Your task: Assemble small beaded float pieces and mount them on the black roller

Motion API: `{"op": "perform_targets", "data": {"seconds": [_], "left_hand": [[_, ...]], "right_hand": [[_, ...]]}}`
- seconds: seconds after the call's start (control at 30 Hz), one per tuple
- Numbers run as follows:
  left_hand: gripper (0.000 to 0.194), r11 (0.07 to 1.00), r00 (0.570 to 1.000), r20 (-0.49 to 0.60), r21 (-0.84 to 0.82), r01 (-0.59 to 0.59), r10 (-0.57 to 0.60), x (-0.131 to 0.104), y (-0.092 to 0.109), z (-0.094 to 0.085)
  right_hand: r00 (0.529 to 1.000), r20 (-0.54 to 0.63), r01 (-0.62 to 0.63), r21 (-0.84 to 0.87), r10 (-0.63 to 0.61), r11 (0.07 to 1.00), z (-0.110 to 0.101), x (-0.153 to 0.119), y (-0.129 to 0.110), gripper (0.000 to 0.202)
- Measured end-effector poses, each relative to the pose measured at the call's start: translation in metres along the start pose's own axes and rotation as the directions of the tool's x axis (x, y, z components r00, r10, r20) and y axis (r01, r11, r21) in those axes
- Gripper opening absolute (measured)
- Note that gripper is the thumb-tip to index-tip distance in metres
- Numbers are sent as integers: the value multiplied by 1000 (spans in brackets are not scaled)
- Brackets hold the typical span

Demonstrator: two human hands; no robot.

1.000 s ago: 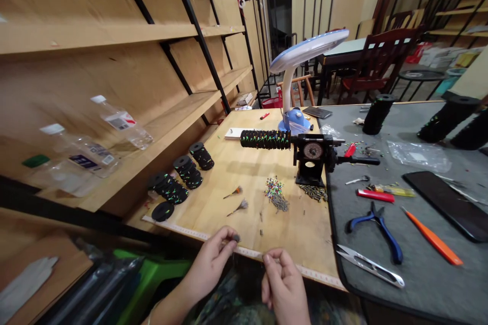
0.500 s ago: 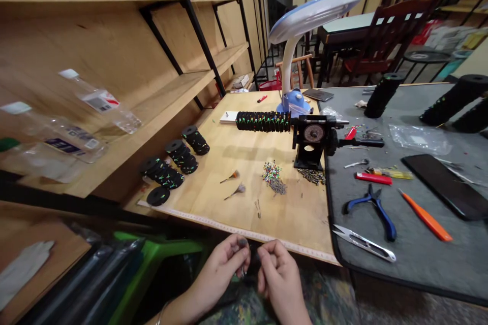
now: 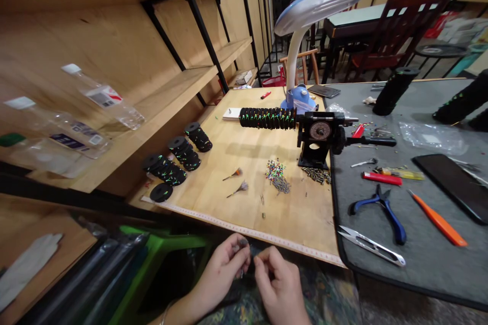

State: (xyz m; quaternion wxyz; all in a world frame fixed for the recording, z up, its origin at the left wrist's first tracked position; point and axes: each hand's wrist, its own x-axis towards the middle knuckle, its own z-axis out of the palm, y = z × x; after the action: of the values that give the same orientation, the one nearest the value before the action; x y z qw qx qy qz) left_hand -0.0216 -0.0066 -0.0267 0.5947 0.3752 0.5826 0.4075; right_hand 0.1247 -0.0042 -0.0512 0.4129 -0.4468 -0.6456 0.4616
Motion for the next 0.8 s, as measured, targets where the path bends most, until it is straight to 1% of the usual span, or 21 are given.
{"op": "perform_targets", "data": {"seconds": [0.07,0.17,0.47,0.6,0.8], "left_hand": [[30,1000,1000,-3,-2,-5,5,0,-1,0],[29,1000,1000,-4,-7,-1,1,0,-3,0],[32,1000,1000,-15,-8,1,-2,1,0,0],[33,1000,1000,-8,-22,1,-1,1,-1,0],[33,999,1000,-3,-36,-8,7,-1,-2,0]], "right_hand": [[998,26,51,-33,-50,998,0,0,-2,23],[995,48,94,-58,-91,994,0,0,-2,21],[989,56,144,-102,-138,984,1,0,-2,20],[989,55,139,-92,-134,986,1,-1,0,19],[994,55,99,-96,-94,991,1,-1,2,20]]}}
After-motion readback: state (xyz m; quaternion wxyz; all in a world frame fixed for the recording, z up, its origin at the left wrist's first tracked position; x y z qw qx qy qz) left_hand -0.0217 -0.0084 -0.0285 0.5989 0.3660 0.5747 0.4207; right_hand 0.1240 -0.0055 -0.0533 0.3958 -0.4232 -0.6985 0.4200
